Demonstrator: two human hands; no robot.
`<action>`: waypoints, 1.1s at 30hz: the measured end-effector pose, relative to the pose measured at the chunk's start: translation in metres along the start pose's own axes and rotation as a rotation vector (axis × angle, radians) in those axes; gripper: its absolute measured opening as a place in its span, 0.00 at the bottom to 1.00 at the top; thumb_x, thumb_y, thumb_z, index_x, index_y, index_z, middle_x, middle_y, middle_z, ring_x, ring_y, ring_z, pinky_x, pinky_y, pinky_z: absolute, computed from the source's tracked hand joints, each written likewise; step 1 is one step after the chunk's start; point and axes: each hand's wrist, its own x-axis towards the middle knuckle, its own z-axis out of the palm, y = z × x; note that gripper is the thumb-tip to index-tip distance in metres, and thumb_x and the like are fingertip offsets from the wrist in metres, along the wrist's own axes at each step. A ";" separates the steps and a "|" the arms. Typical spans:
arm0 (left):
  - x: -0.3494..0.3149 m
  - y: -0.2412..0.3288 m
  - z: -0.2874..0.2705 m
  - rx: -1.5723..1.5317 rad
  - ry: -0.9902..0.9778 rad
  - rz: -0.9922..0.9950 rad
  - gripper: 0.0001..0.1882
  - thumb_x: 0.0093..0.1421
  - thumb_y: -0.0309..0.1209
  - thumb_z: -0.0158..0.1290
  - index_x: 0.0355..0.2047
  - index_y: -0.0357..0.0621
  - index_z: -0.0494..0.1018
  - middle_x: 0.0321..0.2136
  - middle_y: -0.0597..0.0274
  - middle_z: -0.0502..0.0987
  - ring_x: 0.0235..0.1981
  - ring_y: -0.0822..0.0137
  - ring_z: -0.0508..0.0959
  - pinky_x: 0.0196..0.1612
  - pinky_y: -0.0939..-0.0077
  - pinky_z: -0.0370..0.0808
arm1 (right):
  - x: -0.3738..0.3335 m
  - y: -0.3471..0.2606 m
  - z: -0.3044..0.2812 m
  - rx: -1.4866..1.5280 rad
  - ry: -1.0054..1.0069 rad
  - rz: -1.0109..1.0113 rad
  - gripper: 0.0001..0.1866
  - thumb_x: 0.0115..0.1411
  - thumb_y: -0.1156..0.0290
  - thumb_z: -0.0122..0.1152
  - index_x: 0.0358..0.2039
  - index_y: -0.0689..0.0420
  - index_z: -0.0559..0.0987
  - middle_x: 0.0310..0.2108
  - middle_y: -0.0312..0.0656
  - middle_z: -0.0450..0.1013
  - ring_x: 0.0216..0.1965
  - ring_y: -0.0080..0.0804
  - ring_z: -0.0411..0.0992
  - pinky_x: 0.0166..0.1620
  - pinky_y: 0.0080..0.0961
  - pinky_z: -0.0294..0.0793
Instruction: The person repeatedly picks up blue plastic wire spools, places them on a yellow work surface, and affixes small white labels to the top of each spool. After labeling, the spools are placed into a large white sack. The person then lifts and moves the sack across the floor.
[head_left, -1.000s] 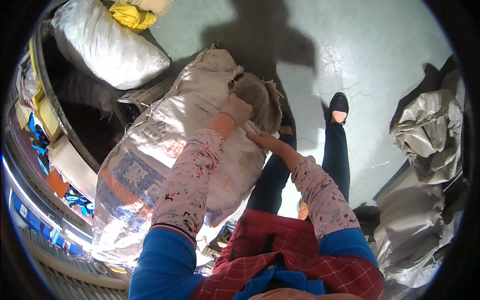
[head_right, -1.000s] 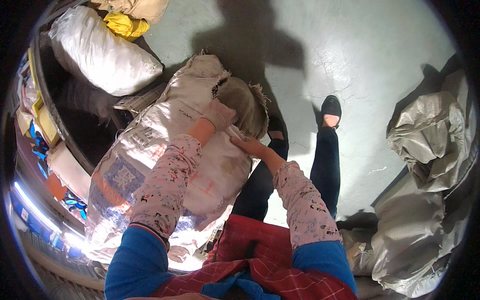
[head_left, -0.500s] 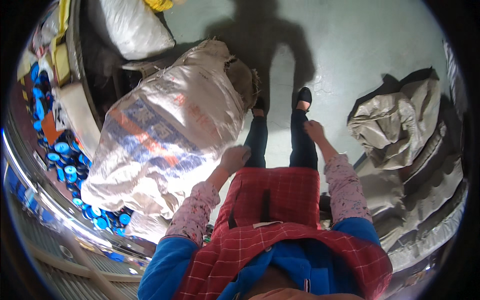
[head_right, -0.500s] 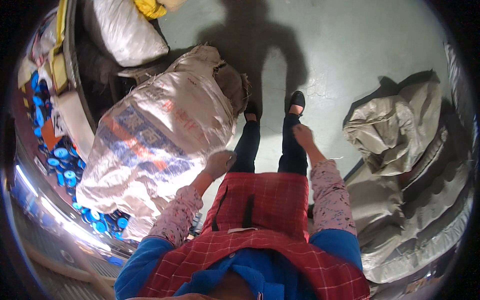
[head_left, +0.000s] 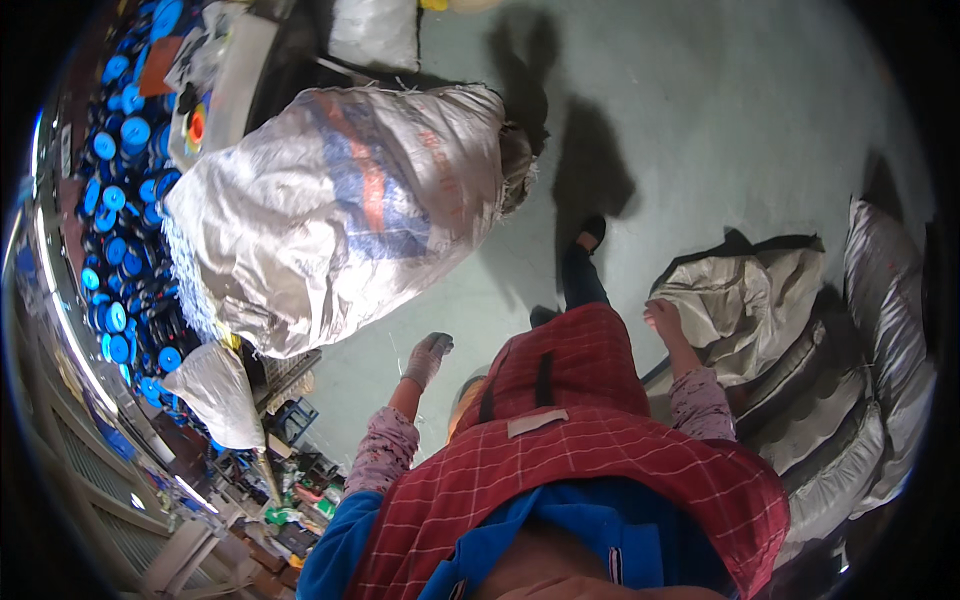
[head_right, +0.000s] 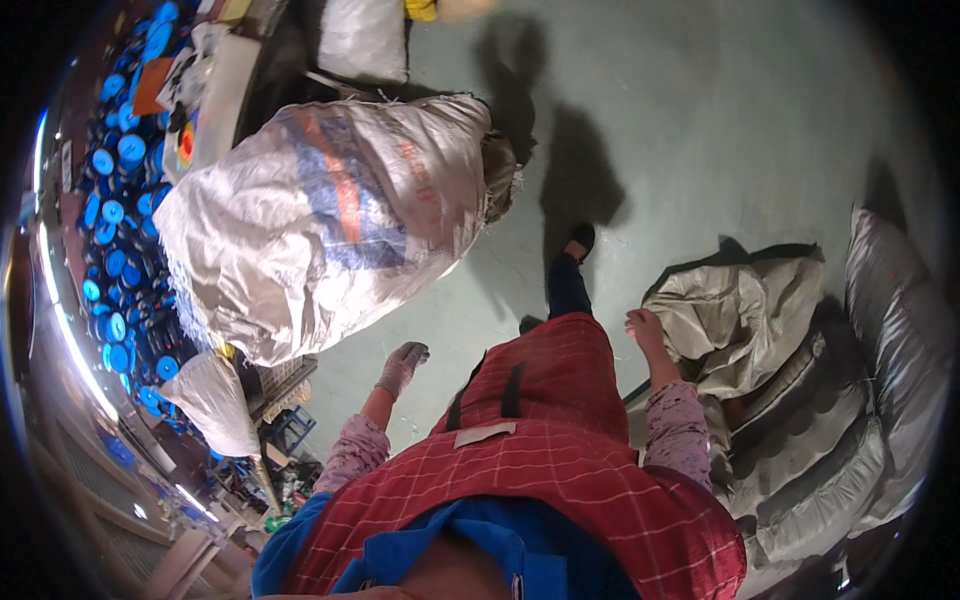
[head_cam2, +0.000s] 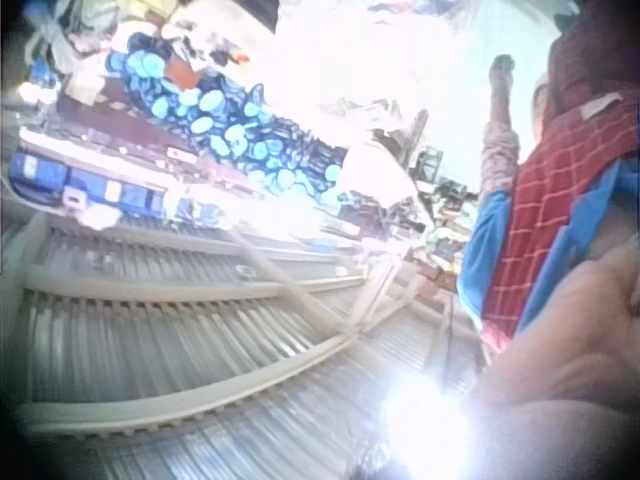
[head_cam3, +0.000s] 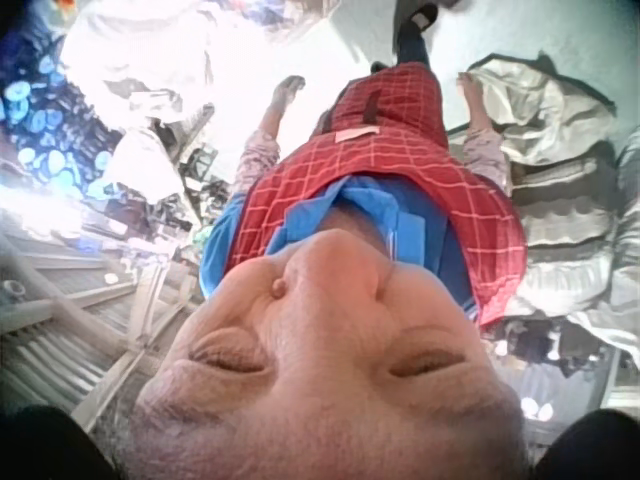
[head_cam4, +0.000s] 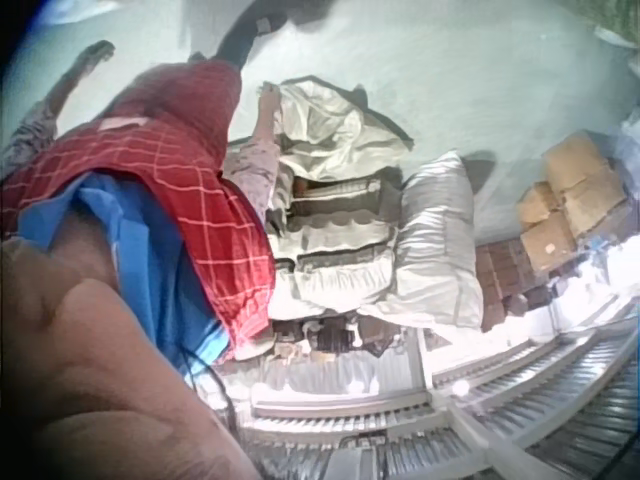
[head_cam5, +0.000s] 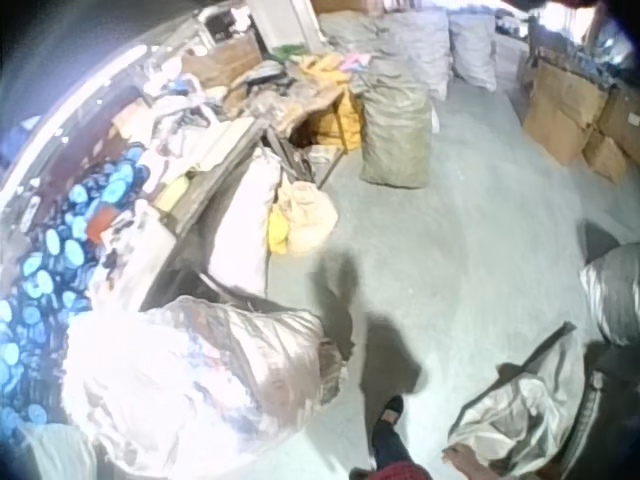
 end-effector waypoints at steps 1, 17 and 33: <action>-0.012 -0.009 0.003 -0.060 0.023 0.025 0.16 0.68 0.37 0.48 0.44 0.35 0.76 0.37 0.56 0.81 0.41 0.65 0.80 0.49 0.71 0.76 | -0.008 -0.022 0.016 -0.017 -0.055 -0.042 0.14 0.63 0.61 0.57 0.40 0.58 0.80 0.28 0.38 0.78 0.25 0.23 0.75 0.26 0.20 0.71; -0.234 -0.411 0.098 0.423 0.282 0.070 0.11 0.60 0.36 0.52 0.36 0.42 0.76 0.31 0.54 0.79 0.31 0.56 0.80 0.36 0.63 0.77 | -0.102 0.006 0.106 -0.574 -0.197 -0.168 0.18 0.60 0.57 0.57 0.40 0.58 0.82 0.33 0.45 0.81 0.30 0.34 0.79 0.31 0.30 0.77; -0.132 -0.201 -0.076 -0.725 0.621 0.207 0.21 0.65 0.38 0.54 0.55 0.40 0.69 0.42 0.60 0.78 0.39 0.70 0.78 0.42 0.75 0.76 | -0.146 -0.317 0.344 -1.174 -0.550 -0.868 0.15 0.58 0.59 0.56 0.35 0.57 0.82 0.33 0.50 0.79 0.36 0.46 0.77 0.41 0.37 0.75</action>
